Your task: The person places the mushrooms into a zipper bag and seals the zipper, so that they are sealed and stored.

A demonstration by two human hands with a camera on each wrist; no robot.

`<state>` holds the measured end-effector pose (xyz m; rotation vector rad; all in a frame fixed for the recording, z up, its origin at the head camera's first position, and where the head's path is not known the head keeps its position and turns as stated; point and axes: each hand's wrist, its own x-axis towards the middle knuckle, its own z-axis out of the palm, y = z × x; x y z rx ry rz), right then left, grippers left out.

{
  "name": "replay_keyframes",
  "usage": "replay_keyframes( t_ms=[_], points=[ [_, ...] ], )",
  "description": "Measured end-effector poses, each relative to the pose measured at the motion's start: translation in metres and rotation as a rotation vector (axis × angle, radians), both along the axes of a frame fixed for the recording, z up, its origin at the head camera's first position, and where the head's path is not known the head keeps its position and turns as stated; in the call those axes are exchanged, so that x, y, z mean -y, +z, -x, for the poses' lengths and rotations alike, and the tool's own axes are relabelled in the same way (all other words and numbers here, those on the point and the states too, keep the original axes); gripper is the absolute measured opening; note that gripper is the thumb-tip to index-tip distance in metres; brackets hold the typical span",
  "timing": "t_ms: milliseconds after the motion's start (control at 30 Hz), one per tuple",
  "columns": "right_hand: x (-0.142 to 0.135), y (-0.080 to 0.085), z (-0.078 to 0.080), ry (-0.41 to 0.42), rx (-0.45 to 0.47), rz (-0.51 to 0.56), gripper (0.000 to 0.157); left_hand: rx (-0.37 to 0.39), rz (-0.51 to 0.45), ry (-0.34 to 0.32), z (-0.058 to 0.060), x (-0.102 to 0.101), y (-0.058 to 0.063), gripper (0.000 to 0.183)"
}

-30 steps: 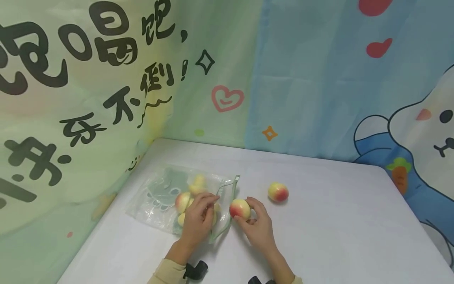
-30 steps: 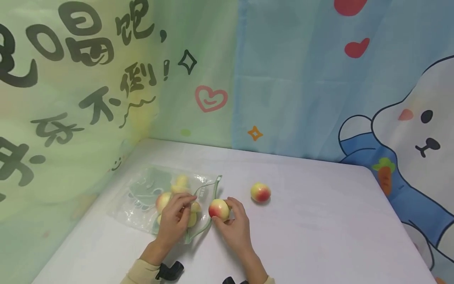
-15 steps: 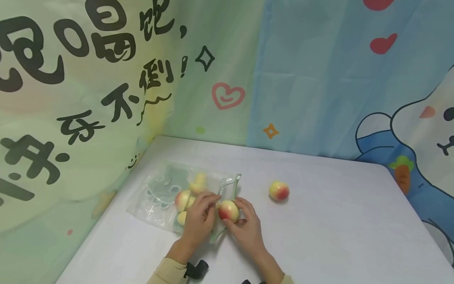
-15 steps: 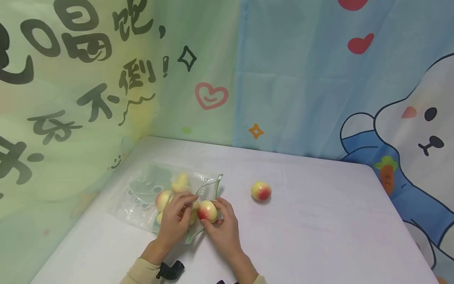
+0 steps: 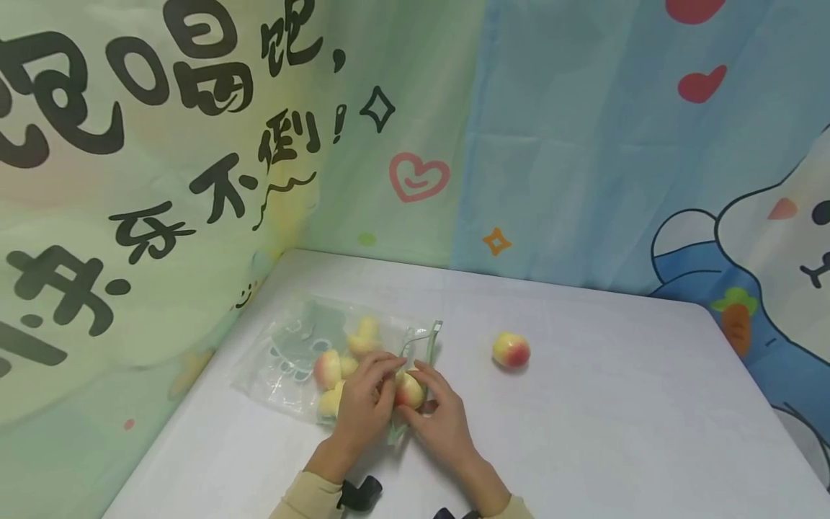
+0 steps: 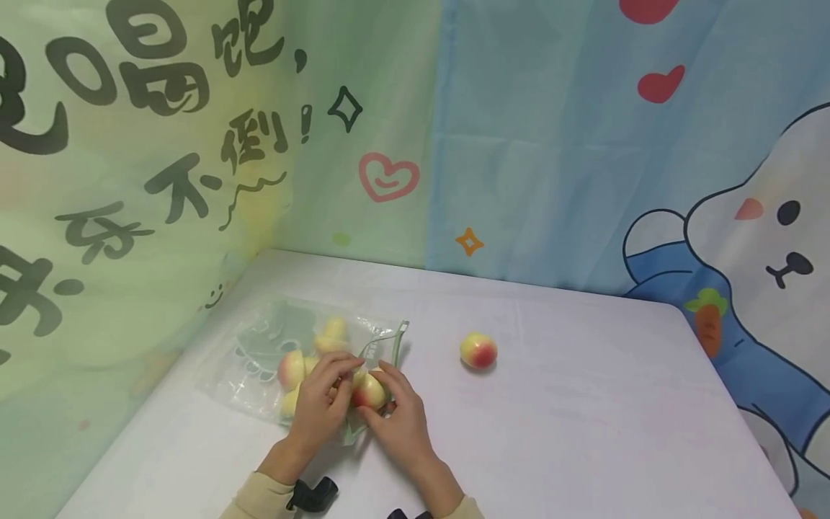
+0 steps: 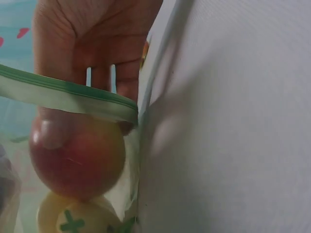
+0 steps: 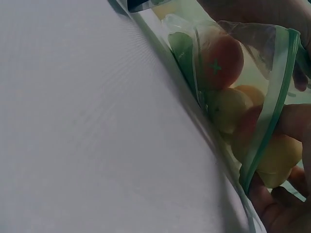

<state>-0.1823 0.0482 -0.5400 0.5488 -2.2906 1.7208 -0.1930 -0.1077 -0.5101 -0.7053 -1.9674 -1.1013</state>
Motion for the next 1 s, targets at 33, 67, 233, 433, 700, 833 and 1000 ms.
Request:
replay_keyframes(
  t_ms=[33,67,233,433,700,833,1000],
  points=[
    [0.0,-0.001,0.0,0.016,0.006,-0.003,0.052,-0.002,-0.001,-0.001,0.0,0.0,0.0,0.029],
    [0.0,-0.002,0.0,0.032,0.012,-0.004,0.052,-0.005,-0.001,-0.001,0.0,-0.001,0.001,0.028],
    [0.0,-0.003,0.001,0.103,0.067,0.004,0.053,0.016,-0.006,-0.003,0.0,-0.002,0.001,0.029],
    [0.005,-0.001,0.003,0.125,0.067,-0.071,0.059,0.021,-0.016,0.0,-0.001,-0.002,0.003,0.03],
    [0.007,0.0,0.003,0.084,0.045,-0.082,0.055,0.0,-0.032,-0.005,-0.003,-0.002,0.006,0.032],
    [0.002,0.003,0.007,0.028,0.044,-0.028,0.041,-0.01,-0.029,-0.002,-0.002,-0.001,0.006,0.03],
    [-0.013,0.016,0.011,-0.102,0.04,0.067,0.025,-0.004,-0.028,-0.014,0.0,-0.002,0.005,0.028]
  ],
)
